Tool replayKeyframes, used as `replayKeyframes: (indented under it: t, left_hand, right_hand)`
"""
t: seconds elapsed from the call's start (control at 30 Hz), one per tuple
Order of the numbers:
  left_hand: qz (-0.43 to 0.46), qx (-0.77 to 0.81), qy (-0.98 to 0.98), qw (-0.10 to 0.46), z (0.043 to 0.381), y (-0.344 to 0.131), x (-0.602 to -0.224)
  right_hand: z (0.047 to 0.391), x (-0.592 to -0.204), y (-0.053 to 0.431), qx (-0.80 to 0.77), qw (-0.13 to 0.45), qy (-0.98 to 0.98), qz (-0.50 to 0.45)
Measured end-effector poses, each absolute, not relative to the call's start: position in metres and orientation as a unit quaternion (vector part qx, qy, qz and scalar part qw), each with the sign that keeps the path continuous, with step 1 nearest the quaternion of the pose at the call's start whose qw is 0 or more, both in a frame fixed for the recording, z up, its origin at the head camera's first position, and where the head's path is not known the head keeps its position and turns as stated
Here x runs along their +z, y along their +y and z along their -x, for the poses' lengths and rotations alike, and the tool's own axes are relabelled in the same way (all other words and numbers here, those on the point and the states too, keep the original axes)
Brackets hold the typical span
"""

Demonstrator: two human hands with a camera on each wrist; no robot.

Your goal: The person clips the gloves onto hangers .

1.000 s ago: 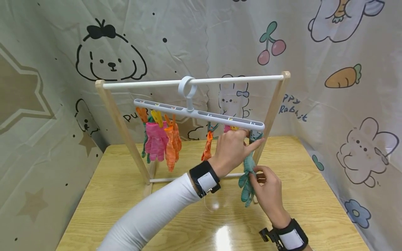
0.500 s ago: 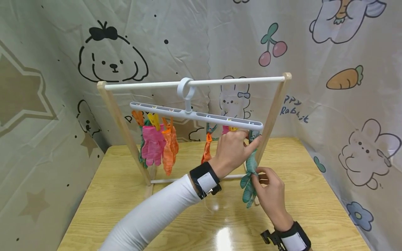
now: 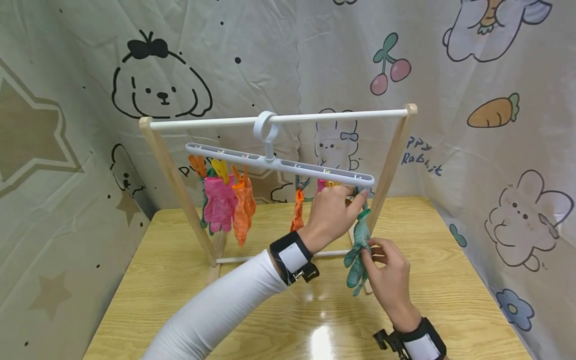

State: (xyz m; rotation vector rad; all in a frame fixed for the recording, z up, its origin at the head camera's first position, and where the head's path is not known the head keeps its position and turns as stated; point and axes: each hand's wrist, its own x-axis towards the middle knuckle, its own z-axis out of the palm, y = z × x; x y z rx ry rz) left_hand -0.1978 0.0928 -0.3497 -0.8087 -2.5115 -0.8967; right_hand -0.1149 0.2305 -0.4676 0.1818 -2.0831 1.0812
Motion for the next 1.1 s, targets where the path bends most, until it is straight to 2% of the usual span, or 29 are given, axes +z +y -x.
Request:
replayKeyframes:
  t: [1.1]
  left_hand:
    - [0.281, -0.336, -0.888, 0.14, 0.198, 0.091, -0.348]
  right_hand:
    - [0.123, -0.449, 0.231, 0.431, 0.412, -0.796, -0.103]
